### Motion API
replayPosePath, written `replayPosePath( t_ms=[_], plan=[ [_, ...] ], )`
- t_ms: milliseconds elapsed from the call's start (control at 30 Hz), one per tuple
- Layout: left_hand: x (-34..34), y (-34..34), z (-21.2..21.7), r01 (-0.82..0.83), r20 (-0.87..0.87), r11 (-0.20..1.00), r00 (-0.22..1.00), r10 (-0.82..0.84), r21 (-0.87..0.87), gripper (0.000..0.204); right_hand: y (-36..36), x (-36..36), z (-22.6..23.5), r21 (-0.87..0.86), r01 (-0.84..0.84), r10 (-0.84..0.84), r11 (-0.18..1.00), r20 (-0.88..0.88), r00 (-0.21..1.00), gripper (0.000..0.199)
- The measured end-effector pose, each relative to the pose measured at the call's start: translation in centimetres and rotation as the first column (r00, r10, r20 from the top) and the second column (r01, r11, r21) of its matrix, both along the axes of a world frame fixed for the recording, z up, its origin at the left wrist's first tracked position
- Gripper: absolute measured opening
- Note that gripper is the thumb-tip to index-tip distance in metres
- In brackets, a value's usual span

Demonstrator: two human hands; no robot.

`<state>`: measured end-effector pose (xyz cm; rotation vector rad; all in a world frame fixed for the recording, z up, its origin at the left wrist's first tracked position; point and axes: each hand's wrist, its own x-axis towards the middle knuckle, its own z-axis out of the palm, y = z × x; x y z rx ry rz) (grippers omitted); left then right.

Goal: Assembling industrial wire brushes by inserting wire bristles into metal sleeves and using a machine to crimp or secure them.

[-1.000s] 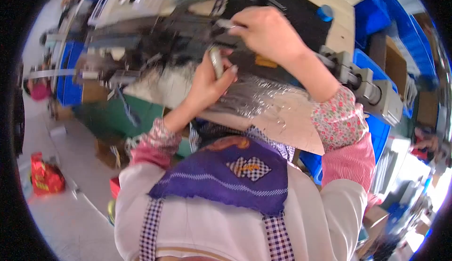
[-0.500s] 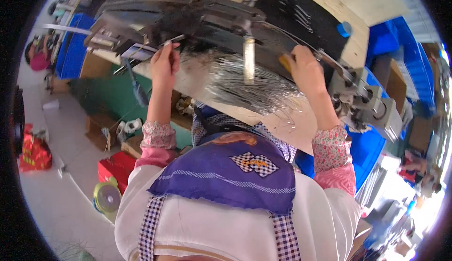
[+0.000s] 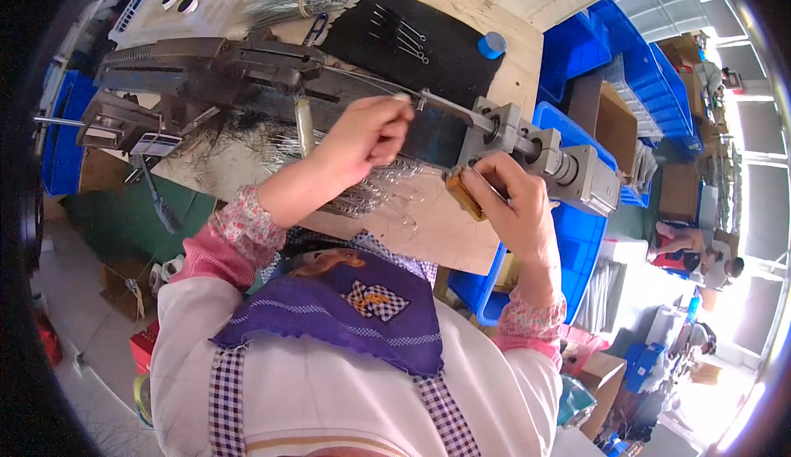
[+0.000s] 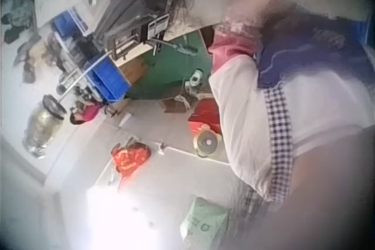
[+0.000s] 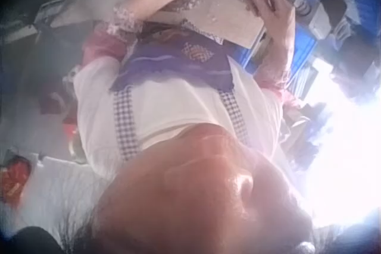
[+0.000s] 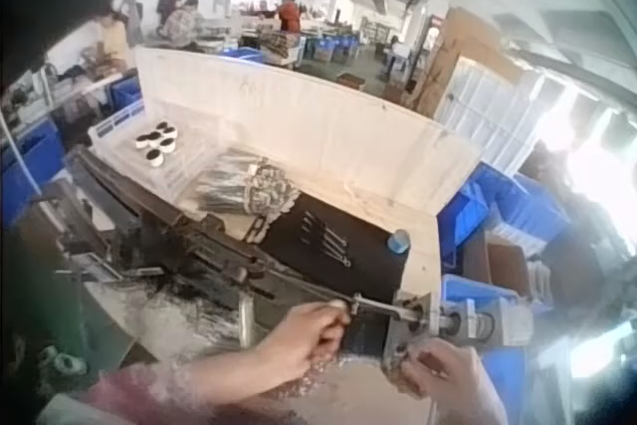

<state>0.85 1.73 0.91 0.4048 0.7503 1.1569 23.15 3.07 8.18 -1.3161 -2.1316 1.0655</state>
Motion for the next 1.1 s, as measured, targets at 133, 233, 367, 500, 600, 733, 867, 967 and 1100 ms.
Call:
replayPosePath(
  t_ms=[133,233,367,500,600,733,867,967,1100],
  plan=[
    [-0.5,-0.7,0.2,-0.335,-0.091,0.942,0.937,0.337,0.038,0.024,2.3,-1.4,1.4,0.341,0.025,-0.029,0.940,0.007,1.000,0.011],
    [-0.3,-0.5,-0.1,-0.391,-0.116,0.916,0.909,0.400,0.091,0.022,7.6,-6.8,0.6,0.567,-0.124,0.162,0.814,-0.016,0.987,0.025],
    [-0.6,-0.5,-0.2,-0.395,-0.139,0.913,0.903,0.406,0.101,0.021,10.2,-12.8,-3.5,0.373,-0.465,0.440,0.803,0.156,0.884,0.023],
    [-0.5,-1.1,0.0,-0.394,-0.144,0.914,0.903,0.404,0.097,0.022,9.3,-11.7,-1.8,-0.041,-0.424,0.418,0.905,-0.100,0.903,0.026],
    [-0.5,-1.4,0.3,-0.380,-0.144,0.919,0.909,0.392,0.100,0.025,9.0,-11.2,-1.3,-0.074,-0.415,0.405,0.907,-0.116,0.907,0.026],
    [0.0,-1.0,-0.4,-0.380,-0.138,0.925,0.915,0.380,0.025,0.033,10.1,-11.4,-1.2,-0.325,-0.395,0.326,0.859,-0.247,0.912,0.025],
    [0.6,-0.6,-0.5,-0.271,0.006,0.946,0.962,0.274,0.175,0.058,11.1,-11.6,-1.1,-0.400,-0.421,0.393,0.814,-0.154,0.906,0.026],
    [0.4,-0.4,-0.2,-0.233,0.243,0.960,0.951,0.191,0.158,0.073,10.9,-11.4,-1.2,0.129,-0.516,0.503,0.847,0.118,0.856,0.037],
    [0.1,-0.7,0.2,-0.259,0.478,0.962,0.858,0.188,0.086,0.079,9.5,-9.9,1.3,0.608,-0.463,0.265,0.644,0.391,0.881,0.036]
  ],
)
